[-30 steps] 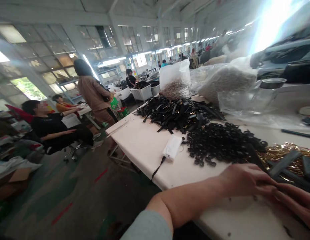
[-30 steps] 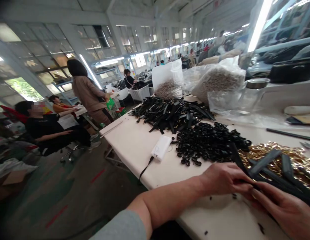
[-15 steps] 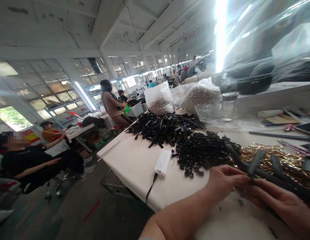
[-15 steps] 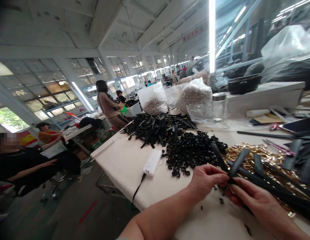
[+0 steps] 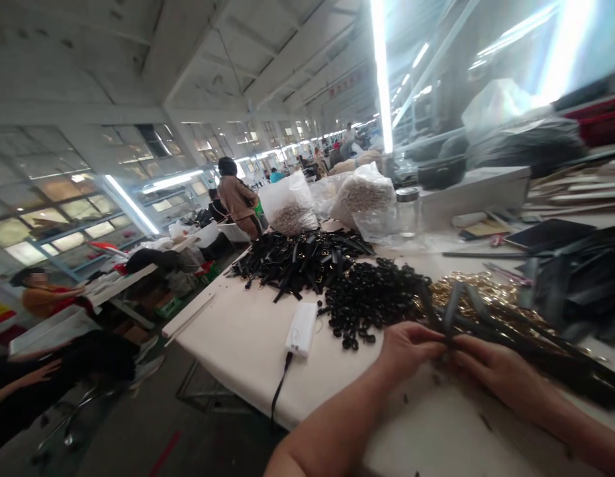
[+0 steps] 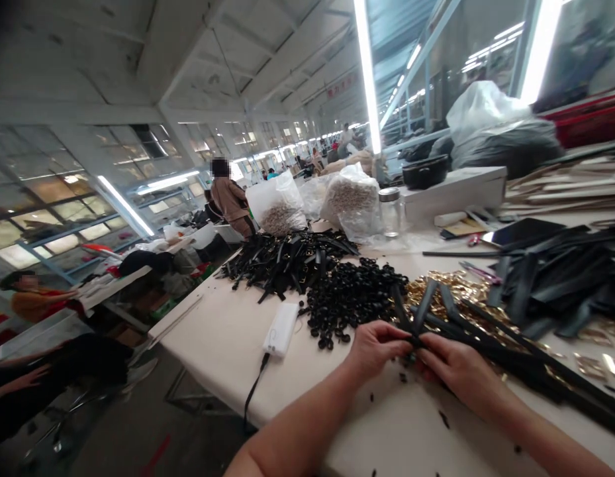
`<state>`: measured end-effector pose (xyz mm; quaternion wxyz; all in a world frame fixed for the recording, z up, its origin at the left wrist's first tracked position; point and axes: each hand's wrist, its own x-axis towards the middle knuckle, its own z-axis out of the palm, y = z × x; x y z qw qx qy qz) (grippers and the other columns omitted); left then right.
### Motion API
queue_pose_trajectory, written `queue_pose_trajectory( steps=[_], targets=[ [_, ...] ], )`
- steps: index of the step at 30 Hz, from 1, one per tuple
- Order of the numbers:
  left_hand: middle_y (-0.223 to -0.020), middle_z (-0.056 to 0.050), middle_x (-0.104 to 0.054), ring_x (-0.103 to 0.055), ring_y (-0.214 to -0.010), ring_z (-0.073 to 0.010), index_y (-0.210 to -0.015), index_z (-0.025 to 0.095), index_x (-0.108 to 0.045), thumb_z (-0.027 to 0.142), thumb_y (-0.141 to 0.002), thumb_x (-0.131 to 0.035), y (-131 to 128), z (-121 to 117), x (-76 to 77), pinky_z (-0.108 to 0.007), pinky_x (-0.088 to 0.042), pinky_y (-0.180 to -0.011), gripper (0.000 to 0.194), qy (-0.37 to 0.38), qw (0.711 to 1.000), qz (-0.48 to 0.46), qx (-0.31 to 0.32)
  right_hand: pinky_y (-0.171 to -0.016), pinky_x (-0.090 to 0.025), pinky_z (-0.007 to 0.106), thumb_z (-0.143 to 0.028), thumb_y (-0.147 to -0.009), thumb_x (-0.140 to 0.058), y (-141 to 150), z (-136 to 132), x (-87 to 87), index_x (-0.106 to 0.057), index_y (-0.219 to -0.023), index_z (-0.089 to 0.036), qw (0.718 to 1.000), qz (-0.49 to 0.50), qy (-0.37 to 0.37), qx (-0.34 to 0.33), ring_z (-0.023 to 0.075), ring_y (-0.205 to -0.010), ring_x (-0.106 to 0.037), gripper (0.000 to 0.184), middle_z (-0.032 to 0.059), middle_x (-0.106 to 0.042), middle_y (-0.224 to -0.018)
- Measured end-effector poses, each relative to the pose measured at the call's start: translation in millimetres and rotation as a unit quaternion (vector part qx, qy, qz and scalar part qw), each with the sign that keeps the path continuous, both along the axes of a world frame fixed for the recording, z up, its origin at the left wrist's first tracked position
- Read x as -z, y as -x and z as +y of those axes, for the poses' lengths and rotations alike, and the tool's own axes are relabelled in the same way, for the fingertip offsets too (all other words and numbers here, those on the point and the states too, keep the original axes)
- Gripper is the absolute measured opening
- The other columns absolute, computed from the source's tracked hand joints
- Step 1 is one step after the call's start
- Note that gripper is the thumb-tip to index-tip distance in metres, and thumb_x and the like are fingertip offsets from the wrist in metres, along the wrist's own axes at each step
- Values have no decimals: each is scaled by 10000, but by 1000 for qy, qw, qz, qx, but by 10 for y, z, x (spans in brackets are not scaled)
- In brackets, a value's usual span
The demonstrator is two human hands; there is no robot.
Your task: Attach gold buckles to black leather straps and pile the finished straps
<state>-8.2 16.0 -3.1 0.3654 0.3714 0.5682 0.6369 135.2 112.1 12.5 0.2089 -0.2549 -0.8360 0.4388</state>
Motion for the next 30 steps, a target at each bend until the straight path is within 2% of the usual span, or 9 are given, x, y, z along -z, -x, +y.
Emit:
queue_pose_trajectory(
  steps=[2, 4, 6, 9, 15, 20, 23, 25, 30],
  targets=[
    [-789, -79, -686, -592, -697, -158, -824, 152, -769, 473, -617, -821, -6, -52, -38, -294, -492, -686, 386, -30, 998, 53, 1, -504, -451, 261, -523, -790, -468, -38, -29, -59, -614, -721, -198, 999, -14, -12, -34, 179, -533, -571, 363, 51, -625, -625],
    [-768, -57, -659, -583, -709, -146, -785, 165, -756, 444, -668, -789, -13, -101, -83, -269, -487, -678, 304, -54, 991, 118, -26, -539, -426, 240, -421, -827, -456, -58, -72, -101, -575, -708, -176, 998, -14, -28, -45, 156, -561, -566, 297, 39, -621, -642],
    [-764, -42, -648, -567, -669, -124, -767, 167, -740, 415, -689, -774, -1, -117, -104, -240, -475, -632, 262, -63, 988, 138, -29, -550, -392, 224, -311, -839, -466, -52, -96, -102, -567, -697, -159, 998, -30, -40, -35, 135, -557, -551, 231, 23, -607, -629],
    [-725, -24, -634, -539, -598, -106, -805, 160, -724, 395, -696, -767, 36, -96, -77, -215, -448, -550, 262, -43, 988, 150, -15, -573, -361, 207, -186, -855, -490, -27, -85, -52, -606, -756, -141, 998, -39, -31, -36, 109, -567, -536, 159, 0, -612, -646],
    [-805, -37, -652, -584, -670, -120, -891, 168, -734, 347, -735, -744, 90, -102, 8, -222, -472, -611, 238, -32, 973, 229, 12, -541, -318, 188, -55, -833, -539, -13, -96, -42, -579, -713, -125, 998, -40, -27, -32, 81, -545, -503, 144, -28, -578, -610],
    [-844, -35, -658, -592, -702, -123, -922, 194, -748, 332, -749, -739, 106, -93, 24, -228, -471, -642, 221, -39, 968, 246, 14, -540, -354, 177, -25, -845, -495, -21, -143, -129, -565, -734, -119, 998, -26, 41, -45, 81, -545, -530, 161, -29, -582, -612],
    [-815, -15, -637, -573, -684, -113, -913, 212, -755, 306, -760, -730, 101, -103, -7, -226, -459, -642, 181, -49, 959, 281, 0, -546, -367, 175, -23, -814, -516, -21, -161, -156, -557, -723, -118, 997, -9, 53, -47, 90, -582, -557, 138, -18, -610, -644],
    [-791, 0, -618, -553, -664, -104, -944, 231, -756, 269, -766, -715, 94, -117, -29, -223, -450, -642, 186, -52, 949, 311, -5, -547, -382, 177, -85, -834, -551, -10, -169, -148, -559, -727, -117, 996, 8, 76, -38, 100, -596, -574, 112, -8, -626, -664],
    [-788, -1, -621, -566, -701, -119, -974, 243, -754, 224, -785, -662, 75, -132, -54, -231, -457, -671, 212, -35, 938, 344, 18, -510, -410, 177, -266, -898, -583, 32, -182, -107, -585, -751, -113, 987, 46, 154, 14, 100, -544, -571, 212, -4, -613, -630]
  ],
)
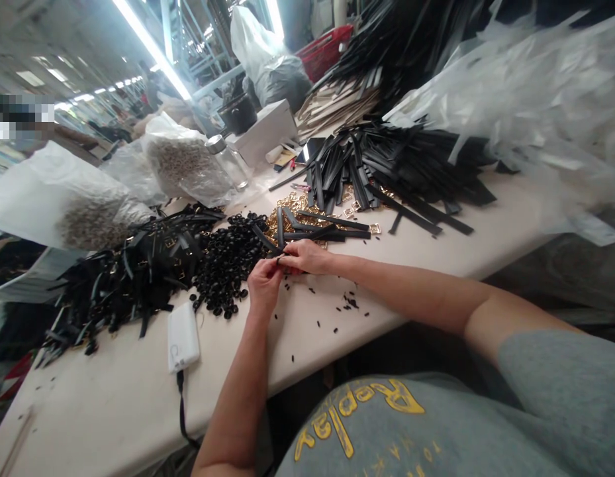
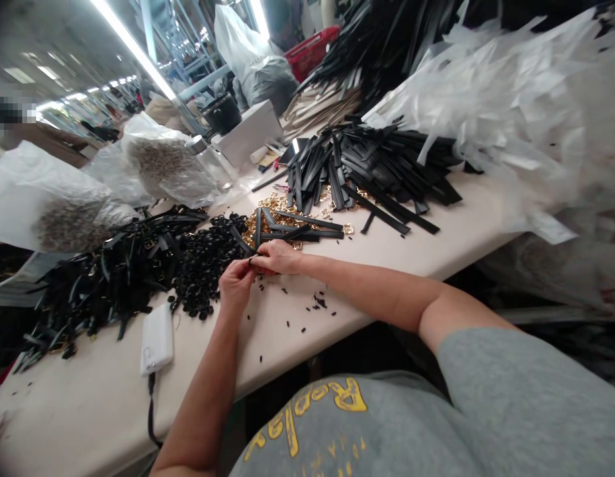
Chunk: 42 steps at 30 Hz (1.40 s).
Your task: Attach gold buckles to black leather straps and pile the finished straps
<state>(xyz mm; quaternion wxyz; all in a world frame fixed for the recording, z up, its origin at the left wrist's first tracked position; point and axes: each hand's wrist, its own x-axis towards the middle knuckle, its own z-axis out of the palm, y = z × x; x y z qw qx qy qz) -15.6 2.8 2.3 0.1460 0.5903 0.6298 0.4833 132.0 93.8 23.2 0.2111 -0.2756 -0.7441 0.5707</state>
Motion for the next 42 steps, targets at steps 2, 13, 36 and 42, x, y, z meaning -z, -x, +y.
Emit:
queue_pose_trajectory(
  steps=[2, 13, 36, 42],
  targets=[
    [-809, -12, -641, -579, -707, -125, -953, 221, -751, 258, -770, -682, 1, 6, -16, -235, -469, -663, 199, 12, 999, -47, 8, -494, -416, 168, -260, -900, -579, 0, 0, -8, -589, -760, -113, 1000, 14, 22, 9, 90, -521, -561, 203, -10, -605, -620],
    [-812, -19, -676, -569, -612, -87, -940, 173, -695, 262, -620, -766, 65, -40, -212, -200, -473, -592, 340, 114, 913, -387, 65, -486, -409, 160, -247, -893, -545, -111, 16, -110, -633, -848, -94, 988, 66, 80, -116, 65, -497, -509, 182, -16, -594, -606],
    [-736, -30, -676, -569, -552, -75, -885, 167, -738, 373, -627, -781, -25, -103, -231, -173, -488, -513, 333, 98, 889, -446, 22, -416, -329, 147, -147, -833, -493, -42, -88, -119, -559, -735, -117, 996, 44, 53, -57, 60, -404, -429, 123, -55, -510, -483],
    [-715, -21, -691, -575, -548, -90, -913, 158, -742, 372, -621, -830, -106, -94, -191, -215, -498, -540, 373, 34, 948, -317, -1, -426, -322, 158, -190, -843, -498, -63, -106, -158, -567, -749, -115, 998, 27, 49, -25, 55, -411, -421, 139, -47, -511, -508]
  ],
)
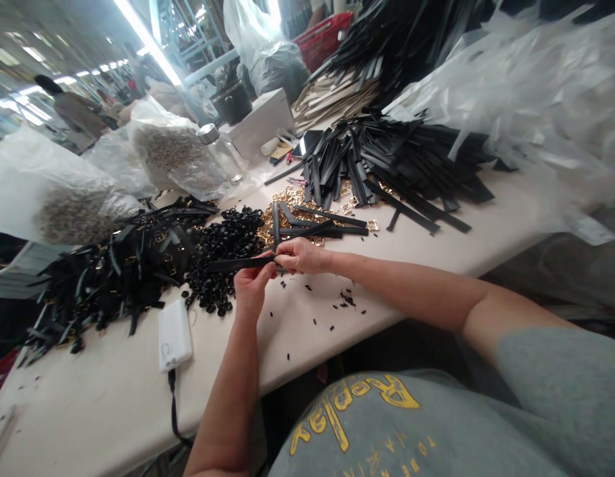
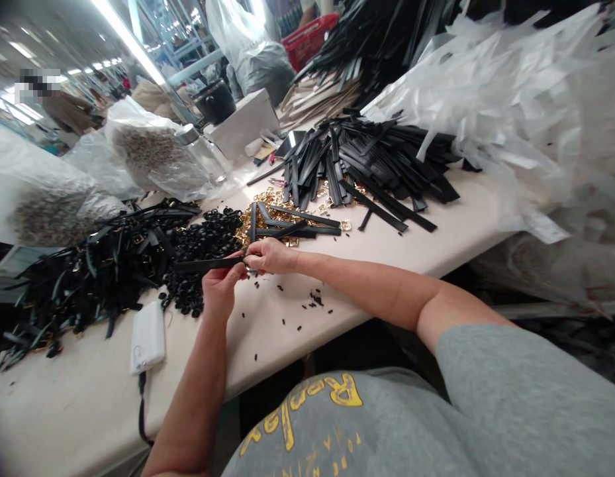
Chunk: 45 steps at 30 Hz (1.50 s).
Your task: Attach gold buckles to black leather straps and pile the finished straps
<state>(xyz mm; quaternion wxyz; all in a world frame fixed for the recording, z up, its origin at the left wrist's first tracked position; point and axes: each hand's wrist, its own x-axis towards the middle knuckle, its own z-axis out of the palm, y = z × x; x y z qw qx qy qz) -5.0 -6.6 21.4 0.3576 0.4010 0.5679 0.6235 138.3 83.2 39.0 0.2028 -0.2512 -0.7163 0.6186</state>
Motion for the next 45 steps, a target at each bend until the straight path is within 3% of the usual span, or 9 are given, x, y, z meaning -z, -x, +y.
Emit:
queue_pose_trajectory(
  steps=[8, 14, 18, 24, 28, 32, 35, 38, 45],
  targets=[
    [-556, -11, -612, -522, -450, -104, -797, 141, -723, 629, -704, -693, -106, 33, -21, -233, -447, -442, 497, 14, 999, 7, -33, -401, -312, 224, -455, -847, -522, 22, 14, 108, -535, -716, -160, 998, 42, -46, 27, 85, -403, -408, 323, 3, -500, -524],
    [-611, -4, -610, -503, -483, -95, -1016, 143, -720, 543, -622, -797, -85, 12, -90, -232, -431, -465, 567, 8, 999, -24, 44, -381, -201, 261, -609, -785, -587, -29, 91, 117, -567, -713, -181, 992, 39, 94, -74, 82, -383, -272, 434, -10, -382, -472],
    [-591, 14, -584, -467, -437, -77, -1042, 153, -706, 548, -634, -786, -79, -7, -107, -230, -399, -444, 574, 6, 998, -19, 64, -377, -227, 221, -660, -734, -615, -30, 86, 126, -603, -840, -148, 986, 30, 136, -89, 66, -390, -246, 523, -47, -345, -481],
    [-519, 28, -532, -431, -401, -72, -935, 147, -721, 600, -650, -758, -128, 34, -72, -219, -346, -394, 536, -10, 999, -41, 14, -403, -256, 214, -627, -781, -545, 38, -1, 126, -606, -939, -137, 998, 44, 48, -16, 88, -405, -313, 518, -36, -407, -495],
    [-527, 10, -527, -431, -398, -72, -943, 109, -732, 631, -729, -680, -149, 84, -25, -207, -314, -368, 567, 1, 995, -102, -10, -453, -311, 242, -541, -845, -473, 58, 2, 151, -593, -770, -163, 995, 20, -93, 39, 116, -451, -394, 404, -1, -472, -532],
    [-529, 31, -506, -413, -396, -57, -997, 111, -726, 556, -672, -770, -149, 124, 21, -185, -286, -362, 552, 6, 988, -156, -11, -562, -391, 270, -428, -879, -447, 64, 12, 159, -633, -841, -167, 975, 10, -207, 74, 155, -568, -493, 323, 29, -559, -632],
    [-523, 46, -485, -395, -394, -42, -973, 107, -725, 540, -602, -822, -156, 89, 17, -169, -257, -359, 578, 36, 983, -181, -3, -609, -424, 282, -370, -899, -432, 18, -47, 110, -632, -924, -161, 976, 12, -210, 53, 165, -612, -524, 290, 46, -596, -695],
    [-514, 54, -470, -384, -389, -36, -920, 103, -723, 541, -556, -846, -117, 61, 26, -164, -238, -350, 582, 65, 983, -171, -12, -573, -427, 262, -346, -930, -430, -36, -103, 24, -634, -994, -176, 987, -2, -162, 10, 143, -563, -519, 272, 36, -594, -678],
    [-458, 49, -470, -366, -356, -53, -900, 104, -722, 591, -697, -731, -122, 36, 43, -183, -255, -343, 528, 55, 997, -50, 4, -474, -432, 246, -460, -923, -451, -52, -113, -19, -647, -1074, -211, 995, 17, -94, -5, 135, -487, -519, 351, 11, -587, -626]
  ],
)
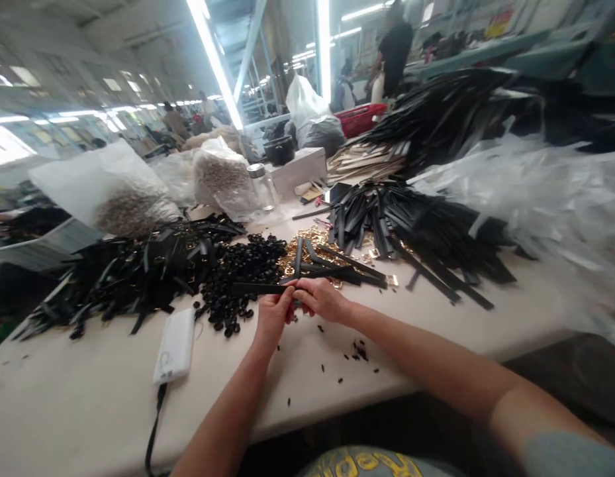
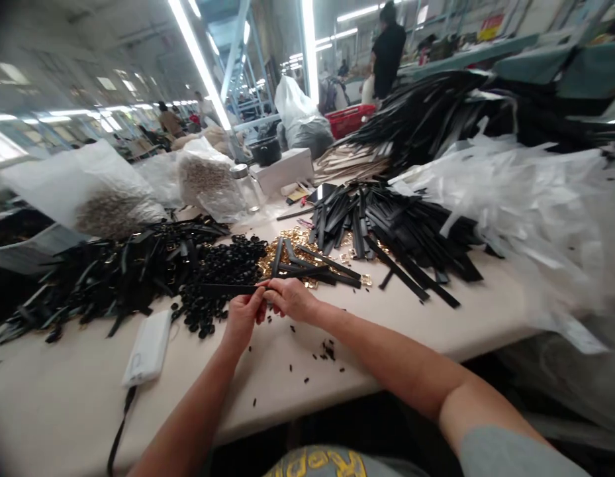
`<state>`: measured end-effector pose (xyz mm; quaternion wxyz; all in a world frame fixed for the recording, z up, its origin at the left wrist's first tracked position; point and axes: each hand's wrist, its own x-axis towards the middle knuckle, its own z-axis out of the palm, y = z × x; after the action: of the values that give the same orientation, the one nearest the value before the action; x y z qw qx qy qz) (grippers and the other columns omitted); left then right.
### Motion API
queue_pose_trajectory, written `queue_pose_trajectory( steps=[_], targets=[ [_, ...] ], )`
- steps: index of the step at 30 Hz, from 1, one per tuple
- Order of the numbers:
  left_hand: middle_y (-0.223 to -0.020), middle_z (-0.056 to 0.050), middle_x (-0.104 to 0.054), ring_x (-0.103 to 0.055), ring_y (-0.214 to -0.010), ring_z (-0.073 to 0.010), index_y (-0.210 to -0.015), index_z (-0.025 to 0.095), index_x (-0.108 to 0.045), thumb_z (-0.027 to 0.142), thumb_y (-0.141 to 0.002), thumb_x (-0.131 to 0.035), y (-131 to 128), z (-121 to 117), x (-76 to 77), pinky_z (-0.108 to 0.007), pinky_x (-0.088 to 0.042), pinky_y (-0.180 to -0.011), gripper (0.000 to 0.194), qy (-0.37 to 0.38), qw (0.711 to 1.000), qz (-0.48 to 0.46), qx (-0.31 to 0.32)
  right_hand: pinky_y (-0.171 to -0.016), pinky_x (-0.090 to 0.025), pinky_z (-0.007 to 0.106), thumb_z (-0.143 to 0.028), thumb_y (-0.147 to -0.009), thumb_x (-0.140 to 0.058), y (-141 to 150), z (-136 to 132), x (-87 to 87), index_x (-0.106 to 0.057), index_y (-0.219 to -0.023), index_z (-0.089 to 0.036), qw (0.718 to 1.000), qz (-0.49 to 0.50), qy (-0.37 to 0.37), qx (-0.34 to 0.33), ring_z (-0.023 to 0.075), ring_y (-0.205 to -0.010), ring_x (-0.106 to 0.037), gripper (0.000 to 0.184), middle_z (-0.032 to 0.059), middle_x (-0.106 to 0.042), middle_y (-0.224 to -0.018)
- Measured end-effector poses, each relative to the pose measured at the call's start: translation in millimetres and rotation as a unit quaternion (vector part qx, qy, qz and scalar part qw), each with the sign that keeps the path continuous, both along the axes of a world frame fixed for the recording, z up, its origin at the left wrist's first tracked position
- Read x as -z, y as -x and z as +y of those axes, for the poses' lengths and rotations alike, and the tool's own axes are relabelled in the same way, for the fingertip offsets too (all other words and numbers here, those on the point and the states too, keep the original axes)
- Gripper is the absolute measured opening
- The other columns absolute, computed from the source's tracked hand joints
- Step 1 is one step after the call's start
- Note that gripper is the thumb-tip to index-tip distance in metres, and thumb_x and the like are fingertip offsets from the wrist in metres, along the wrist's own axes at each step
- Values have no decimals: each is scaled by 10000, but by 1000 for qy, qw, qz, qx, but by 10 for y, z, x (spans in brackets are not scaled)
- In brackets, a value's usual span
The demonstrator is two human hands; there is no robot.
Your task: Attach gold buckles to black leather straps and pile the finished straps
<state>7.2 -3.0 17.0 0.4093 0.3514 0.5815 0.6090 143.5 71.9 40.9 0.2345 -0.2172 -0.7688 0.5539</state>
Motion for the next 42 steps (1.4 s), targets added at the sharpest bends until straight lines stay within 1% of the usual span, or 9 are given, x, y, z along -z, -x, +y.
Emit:
queue_pose_trajectory(
  steps=[4, 7, 11, 14, 17, 21, 29, 33, 42],
  targets=[
    [-432, 17, -479, -397, -368, -74, -722, 101, -714, 639, -671, -716, -32, 40, -15, -207, -298, -365, 540, 3, 1000, 17, -13, -440, -417, 253, -509, -945, -385, 1, 102, 133, -637, -1054, -174, 999, -10, -50, -8, 153, -465, -530, 433, 4, -577, -577],
    [-509, -33, -570, -475, -425, -98, -682, 99, -704, 532, -646, -791, 238, 168, -117, -222, -358, -409, 443, -2, 994, -47, -100, -556, -471, 272, -494, -937, -430, 9, 306, 248, -630, -1065, -195, 983, -28, -175, 49, 173, -592, -619, 382, 24, -661, -719],
    [-642, -23, -626, -477, -462, -59, -799, 110, -668, 400, -785, -735, 1006, 156, -650, -184, -379, -450, 298, -32, 969, -112, -220, -607, -465, 288, -483, -918, -477, -18, 452, 291, -644, -1043, -207, 953, -47, -277, 118, 193, -662, -652, 347, 32, -692, -790],
    [-709, 13, -606, -526, -553, -40, -880, 138, -566, 447, -948, -526, 1691, 72, -1122, -145, -444, -572, 319, -70, 946, -117, -293, -654, -467, 299, -429, -926, -467, -33, 440, 237, -652, -1050, -201, 941, -61, -303, 140, 205, -729, -659, 319, 47, -701, -857],
    [-832, 1, -595, -582, -679, -55, -1072, 140, -468, 462, -1021, -329, 2145, 47, -1282, -170, -488, -680, 354, -113, 922, -87, -360, -724, -464, 308, -368, -937, -473, -42, 425, 151, -673, -998, -204, 934, -81, -320, 137, 217, -821, -650, 266, 59, -701, -951],
    [-1096, -6, -590, -626, -808, -74, -1203, 218, -430, 364, -975, -500, 1999, 36, -983, -207, -512, -741, 280, -113, 934, -71, -332, -748, -435, 287, -341, -963, -502, -69, 402, 53, -694, -923, -241, 922, -140, -346, 103, 197, -864, -624, 221, 43, -685, -977],
    [-1127, -61, -660, -695, -822, -150, -1187, 262, -557, 406, -733, -748, 654, 7, -247, -208, -530, -640, 514, -105, 985, -21, -136, -587, -282, 273, -371, -779, -742, -87, 252, 19, -666, -822, -187, 878, -259, -404, -3, 152, -734, -554, 204, 15, -640, -860],
    [-914, -62, -696, -675, -692, -144, -1152, 181, -612, 430, -752, -720, 424, -32, -107, -213, -503, -573, 483, -76, 990, 80, -85, -581, -267, 261, -315, -806, -696, -79, 239, 6, -651, -814, -182, 877, -274, -395, -19, 131, -736, -539, 141, 12, -634, -871],
    [-691, -3, -641, -592, -577, -117, -1009, 165, -693, 457, -787, -667, 456, -51, -45, -216, -452, -547, 367, 1, 966, 257, -42, -645, -347, 268, -196, -844, -563, -12, 80, -58, -647, -950, -134, 842, -308, -444, -9, 197, -808, -599, 148, 85, -667, -950]
  ],
)
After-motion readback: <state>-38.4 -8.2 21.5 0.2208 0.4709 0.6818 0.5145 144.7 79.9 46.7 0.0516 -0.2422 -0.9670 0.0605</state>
